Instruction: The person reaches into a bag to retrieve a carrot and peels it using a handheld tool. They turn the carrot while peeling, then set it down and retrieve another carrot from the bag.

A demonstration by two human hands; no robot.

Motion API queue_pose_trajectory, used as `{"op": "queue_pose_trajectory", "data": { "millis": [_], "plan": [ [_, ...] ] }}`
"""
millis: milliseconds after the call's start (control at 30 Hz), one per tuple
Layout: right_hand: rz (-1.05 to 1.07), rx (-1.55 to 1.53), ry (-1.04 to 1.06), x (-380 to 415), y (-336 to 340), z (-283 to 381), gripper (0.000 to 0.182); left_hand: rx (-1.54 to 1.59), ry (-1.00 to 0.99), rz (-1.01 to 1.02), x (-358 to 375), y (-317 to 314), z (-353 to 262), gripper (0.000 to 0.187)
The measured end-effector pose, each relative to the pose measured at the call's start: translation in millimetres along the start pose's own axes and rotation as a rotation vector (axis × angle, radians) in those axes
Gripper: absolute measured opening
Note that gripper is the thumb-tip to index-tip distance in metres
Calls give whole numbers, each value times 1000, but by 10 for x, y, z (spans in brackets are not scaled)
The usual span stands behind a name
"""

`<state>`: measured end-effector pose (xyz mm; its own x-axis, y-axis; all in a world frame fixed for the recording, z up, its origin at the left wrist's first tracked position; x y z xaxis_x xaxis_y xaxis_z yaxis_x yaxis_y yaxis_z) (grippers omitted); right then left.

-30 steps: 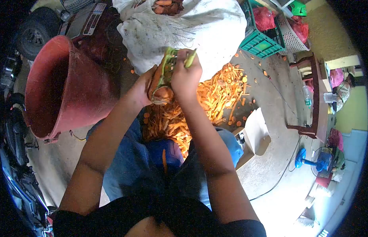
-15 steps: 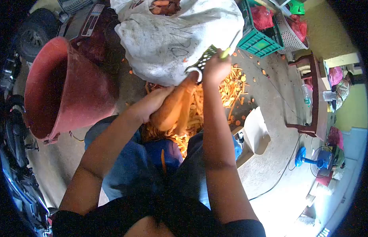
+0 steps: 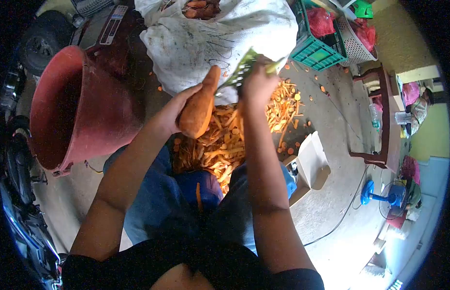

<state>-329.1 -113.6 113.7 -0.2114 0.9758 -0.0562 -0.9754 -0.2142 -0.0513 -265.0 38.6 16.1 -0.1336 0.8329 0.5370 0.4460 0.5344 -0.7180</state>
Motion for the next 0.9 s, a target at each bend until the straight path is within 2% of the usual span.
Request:
{"op": "queue_pose_trajectory", "data": {
  "millis": [33,67,100,133,200,233,267,400,467,500,533,633,667,700,733,800,867,900],
  "plan": [
    [64,46,80,25,-119,-99,18,54,-107,10,-118,95,-60,32],
    [178,-49,-53,233,-295,-60,19,49,-103,9,-130,105,-75,32],
    [268,-30,-67,344,-411,-70,21,75,-162,122,-118,8,-158,31],
    [283,29,65,401,-483,-29,22,103,-222,237,-83,-103,-237,31],
    [322,117,94,496,-535,-88,22,151,-216,190,-81,-94,-227,32],
    [307,122,186,521,-549,-4,21,200,-209,141,-74,-67,-217,33],
    [310,124,186,533,-549,9,21,250,-202,90,-71,-20,-202,34],
    [209,279,231,529,-442,59,22,205,-190,151,-143,26,-158,35],
    [164,303,278,398,-371,-10,23,-58,-122,121,-203,87,-78,37],
    [72,394,270,197,-232,-122,23,4,52,550,-19,-254,97,38],
    [-23,483,261,3,-91,-167,23,-221,15,-5,70,-54,108,40],
    [-299,367,334,-364,456,1,23,-254,13,63,269,-258,200,36],
    [-406,365,332,-444,644,24,23,-409,58,234,341,-390,252,39],
    [-402,291,206,-647,798,-183,22,-563,104,408,419,-510,339,43],
    [-400,216,84,-712,863,-310,21,-566,107,414,427,-515,349,43],
    [-370,123,113,-758,879,-351,22,-481,-38,253,381,-423,193,44],
    [-265,140,308,-477,571,44,22,-393,-20,208,303,-348,141,43],
    [-204,71,262,-386,439,60,20,-313,-1,159,233,-267,83,42]
  ]
}}
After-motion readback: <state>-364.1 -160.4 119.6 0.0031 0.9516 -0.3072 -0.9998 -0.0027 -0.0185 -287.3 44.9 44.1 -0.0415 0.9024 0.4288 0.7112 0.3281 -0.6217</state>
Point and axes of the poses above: each hand's wrist, its own x-axis away from the middle knuckle, its own y-axis out of the back of the hand, z = x × y, the point moved 10 cm from there along -x, towards the middle knuckle
